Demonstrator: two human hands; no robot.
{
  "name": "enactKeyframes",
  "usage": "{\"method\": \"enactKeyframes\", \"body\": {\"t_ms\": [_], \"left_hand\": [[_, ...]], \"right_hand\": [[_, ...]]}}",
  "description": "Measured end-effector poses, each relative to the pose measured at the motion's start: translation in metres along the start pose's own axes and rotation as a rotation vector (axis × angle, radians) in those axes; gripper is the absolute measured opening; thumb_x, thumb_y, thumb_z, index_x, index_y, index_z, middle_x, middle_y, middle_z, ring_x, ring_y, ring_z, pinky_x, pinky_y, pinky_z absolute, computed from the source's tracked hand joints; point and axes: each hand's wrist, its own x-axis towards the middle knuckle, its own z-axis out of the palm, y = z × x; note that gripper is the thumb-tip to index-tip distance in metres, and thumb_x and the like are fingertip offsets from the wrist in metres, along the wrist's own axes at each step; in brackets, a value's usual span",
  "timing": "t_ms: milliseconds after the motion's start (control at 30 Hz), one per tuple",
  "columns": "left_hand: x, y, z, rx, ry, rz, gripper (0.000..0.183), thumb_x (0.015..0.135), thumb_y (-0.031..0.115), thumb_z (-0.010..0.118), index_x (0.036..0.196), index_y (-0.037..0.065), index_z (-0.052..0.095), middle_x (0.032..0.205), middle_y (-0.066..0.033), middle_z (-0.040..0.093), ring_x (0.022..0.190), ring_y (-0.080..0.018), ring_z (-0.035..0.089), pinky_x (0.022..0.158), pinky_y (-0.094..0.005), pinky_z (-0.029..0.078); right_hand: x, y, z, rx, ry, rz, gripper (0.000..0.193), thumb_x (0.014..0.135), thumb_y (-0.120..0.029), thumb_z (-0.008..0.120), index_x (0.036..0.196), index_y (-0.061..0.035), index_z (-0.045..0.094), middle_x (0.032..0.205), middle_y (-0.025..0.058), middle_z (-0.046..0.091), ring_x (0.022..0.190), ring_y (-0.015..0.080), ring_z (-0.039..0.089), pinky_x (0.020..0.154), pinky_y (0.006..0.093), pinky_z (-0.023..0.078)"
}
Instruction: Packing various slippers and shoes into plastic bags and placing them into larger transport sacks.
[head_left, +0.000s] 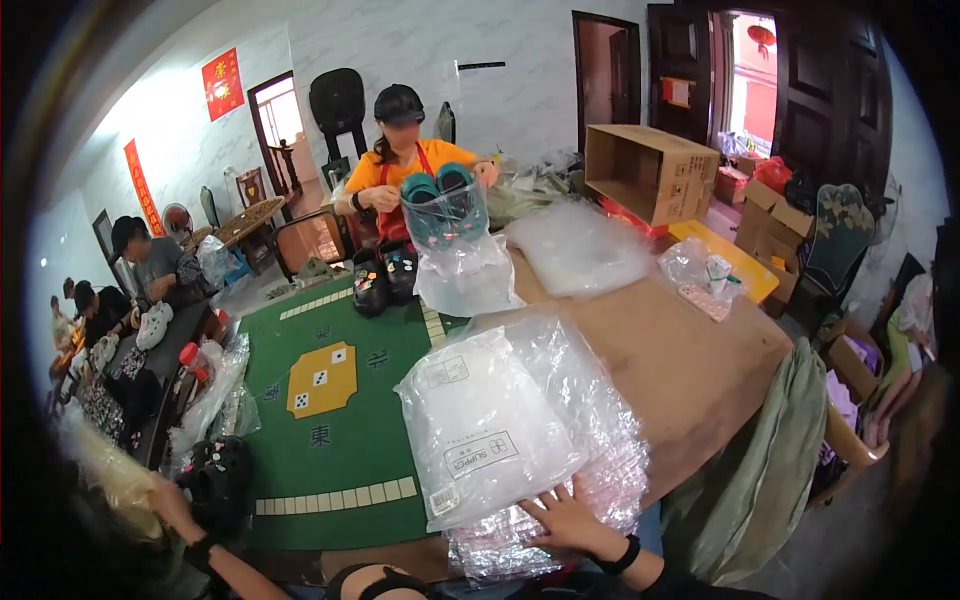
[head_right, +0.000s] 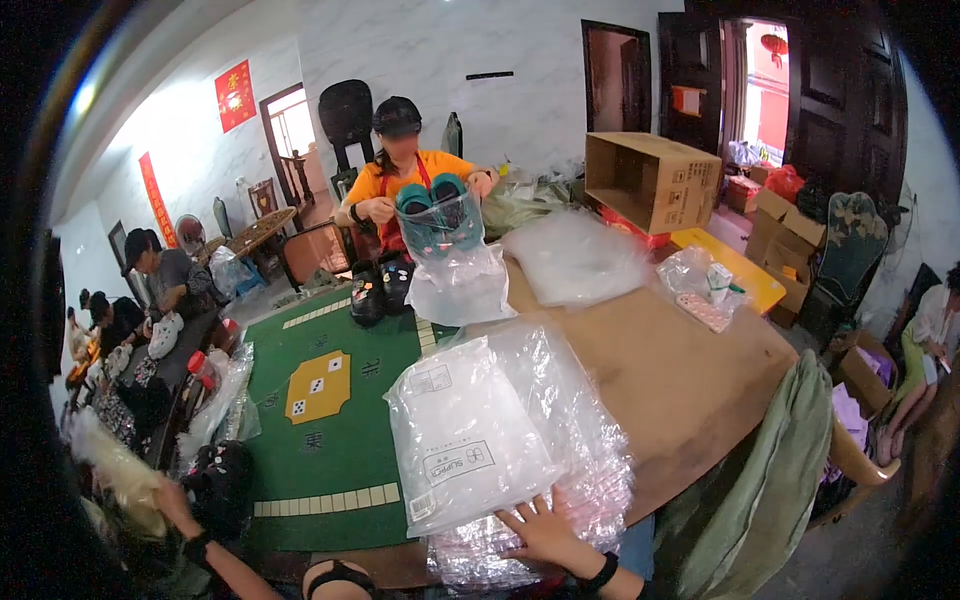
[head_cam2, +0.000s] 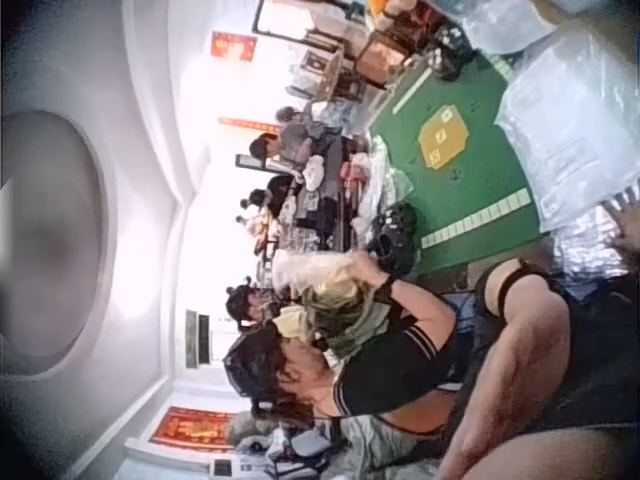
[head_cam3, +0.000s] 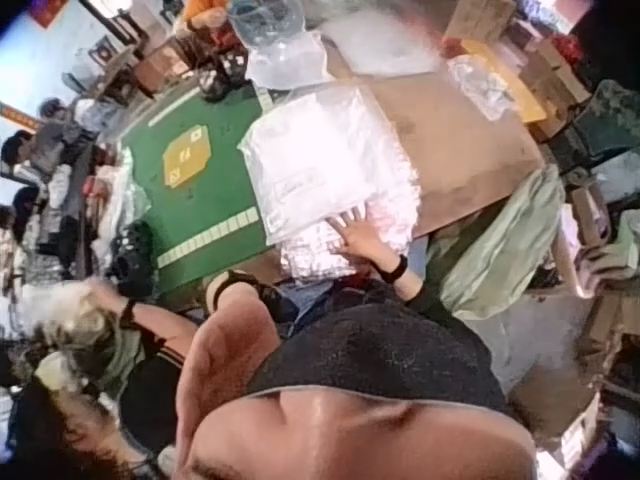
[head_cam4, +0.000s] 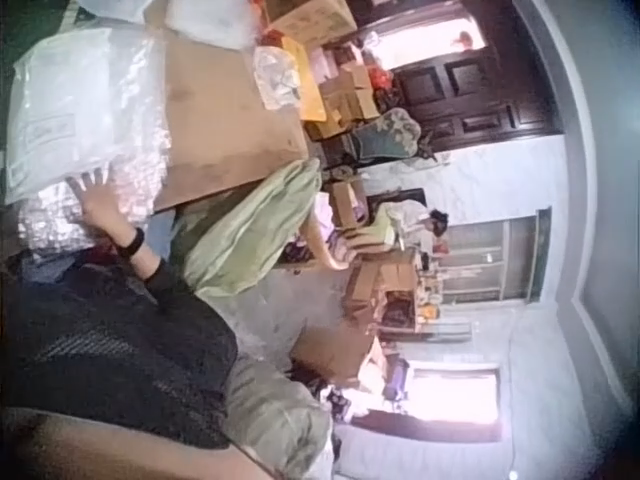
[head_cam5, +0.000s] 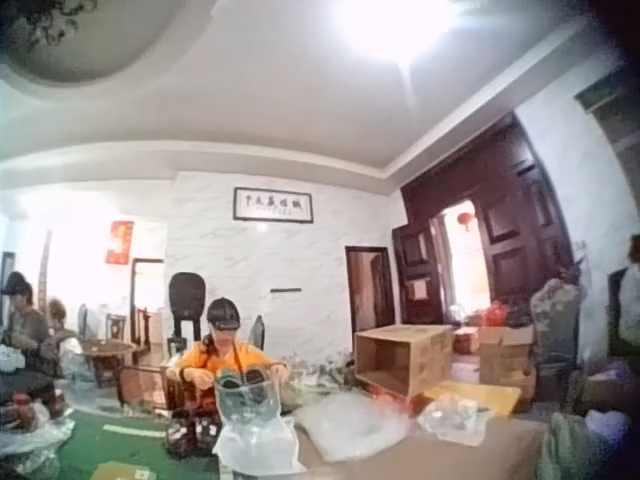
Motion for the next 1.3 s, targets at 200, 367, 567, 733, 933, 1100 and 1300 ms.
{"method": "enactKeyframes", "body": {"t_ms": [200, 367, 567, 733, 933, 1100, 1300], "left_hand": [[-0.121, 0.073, -0.048, 0.598, -0.709, -0.342, 0.048, 0.09, 0.034, 0.052, 0.131, 0.008, 0.049, 0.128, -0.0152, 0.053, 0.12, -0.0314, 0.049, 0.103, -0.0476, 0.038], [0.01, -0.135, -0.011, 1.016, -0.71, -0.259, 0.049, 0.078, 0.029, 0.068, 0.121, 0.008, 0.06, 0.127, -0.0174, 0.053, 0.118, -0.0342, 0.05, 0.099, -0.0487, 0.041], [-0.063, -0.161, -0.039, 1.378, -0.92, -1.0, 0.062, 0.086, 0.038, 0.062, 0.141, 0.02, 0.04, 0.144, -0.0238, 0.032, 0.128, -0.0493, 0.032, 0.101, -0.0587, 0.03], [-0.091, -0.143, -0.059, 1.235, -0.873, -1.124, 0.06, 0.087, 0.039, 0.06, 0.141, 0.02, 0.04, 0.144, -0.0217, 0.033, 0.131, -0.0493, 0.029, 0.105, -0.0566, 0.028], [-0.092, -0.137, -0.102, 1.367, -0.597, -1.135, 0.063, 0.084, 0.027, 0.065, 0.14, 0.013, 0.04, 0.145, -0.0249, 0.031, 0.131, -0.047, 0.03, 0.105, -0.0533, 0.028], [-0.096, -0.117, -0.197, 1.88, -0.35, -1.247, 0.072, 0.085, 0.031, 0.064, 0.144, 0.009, 0.03, 0.144, -0.0304, 0.029, 0.128, -0.05, 0.033, 0.105, -0.0543, 0.028], [-0.071, -0.103, -0.26, 2.258, -0.164, -1.748, 0.083, 0.077, 0.043, 0.07, 0.146, 0.023, 0.029, 0.147, -0.0313, 0.019, 0.131, -0.055, 0.024, 0.104, -0.0625, 0.022]], "right_hand": [[0.002, -0.029, 0.007, 0.014, 0.015, -0.175, 0.088, 0.075, -0.07, 0.056, 0.145, -0.0241, 0.031, 0.137, 0.0207, 0.044, 0.13, 0.0491, 0.033, 0.106, 0.0699, 0.0], [0.001, -0.023, 0.014, 0.008, 0.017, -0.187, 0.088, 0.073, -0.066, 0.061, 0.145, -0.025, 0.032, 0.137, 0.0173, 0.046, 0.129, 0.047, 0.036, 0.106, 0.0692, 0.001], [-0.001, -0.019, -0.007, 0.014, 0.051, -0.147, 0.08, 0.071, -0.061, 0.066, 0.137, -0.0214, 0.045, 0.134, 0.0151, 0.047, 0.129, 0.0415, 0.036, 0.108, 0.0668, 0.005], [-0.001, -0.025, -0.031, 0.212, 0.046, -0.143, 0.079, 0.069, -0.057, 0.07, 0.13, -0.0115, 0.051, 0.135, 0.0154, 0.045, 0.133, 0.0381, 0.03, 0.108, 0.0661, 0.009], [-0.001, -0.026, -0.03, 0.197, 0.06, -0.123, 0.071, 0.07, -0.046, 0.073, 0.127, -0.009, 0.053, 0.139, 0.0179, 0.04, 0.134, 0.0386, 0.028, 0.111, 0.0612, 0.008], [-0.009, -0.023, -0.035, 0.209, 0.132, -0.075, 0.059, 0.072, -0.03, 0.071, 0.124, -0.0064, 0.054, 0.132, 0.019, 0.045, 0.13, 0.0399, 0.033, 0.113, 0.0561, 0.013], [-0.015, -0.017, -0.046, 0.252, 0.154, -0.079, 0.059, 0.073, -0.028, 0.072, 0.124, -0.0056, 0.054, 0.131, 0.0183, 0.046, 0.127, 0.0402, 0.037, 0.111, 0.0529, 0.021]]}}
